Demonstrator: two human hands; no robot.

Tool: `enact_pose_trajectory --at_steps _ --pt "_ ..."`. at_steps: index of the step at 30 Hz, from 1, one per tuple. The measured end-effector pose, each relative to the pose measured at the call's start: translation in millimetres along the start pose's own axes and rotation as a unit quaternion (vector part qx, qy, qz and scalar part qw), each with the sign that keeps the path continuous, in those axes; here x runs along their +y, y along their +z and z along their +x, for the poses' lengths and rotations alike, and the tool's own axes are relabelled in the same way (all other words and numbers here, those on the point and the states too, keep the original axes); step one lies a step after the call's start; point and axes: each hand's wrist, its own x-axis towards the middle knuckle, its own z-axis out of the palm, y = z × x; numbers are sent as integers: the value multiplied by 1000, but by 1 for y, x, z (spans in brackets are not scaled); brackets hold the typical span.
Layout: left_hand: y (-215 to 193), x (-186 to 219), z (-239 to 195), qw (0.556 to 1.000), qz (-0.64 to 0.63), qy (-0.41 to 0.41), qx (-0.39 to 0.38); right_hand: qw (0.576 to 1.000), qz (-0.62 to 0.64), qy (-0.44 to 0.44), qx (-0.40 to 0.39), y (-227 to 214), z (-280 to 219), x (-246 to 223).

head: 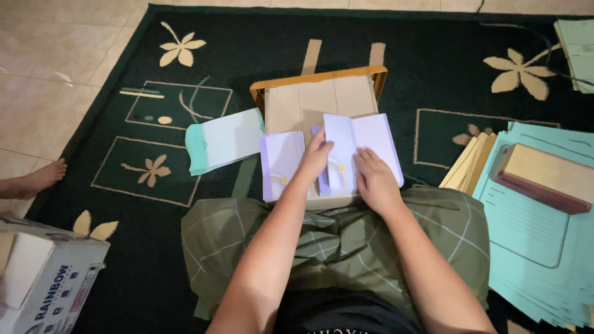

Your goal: Placing papers into folders and smoothing them down to organize them.

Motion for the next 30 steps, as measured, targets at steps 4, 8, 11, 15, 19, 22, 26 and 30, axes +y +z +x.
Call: enact_pose_trajectory --at_steps 4,8,11,15,19,22,26,30 --pt "3 28 -17 949 269 134 92 999 -42 -2 -25 5 0 1" --pt "10 -4 -24 847 514 137 1 993 -87 8 -85 3 -5 1" --pt "12 -17 -17 813 571 113 -4 987 -94 25 -128 8 5 7" --pt "12 -15 -19 813 576 79 -25 979 -130 30 -153 39 36 31" --pt "15 -15 -18 818 571 63 -22 978 -143 26 -150 44 80 38" --pt "14 -16 -16 814 577 66 -18 974 -167 19 -153 44 89 39" --pt "14 -19 -16 822 566 66 -13 965 -188 32 -180 25 63 19" --pt "15 -21 -16 821 568 60 -14 960 -196 46 -196 21 31 11"
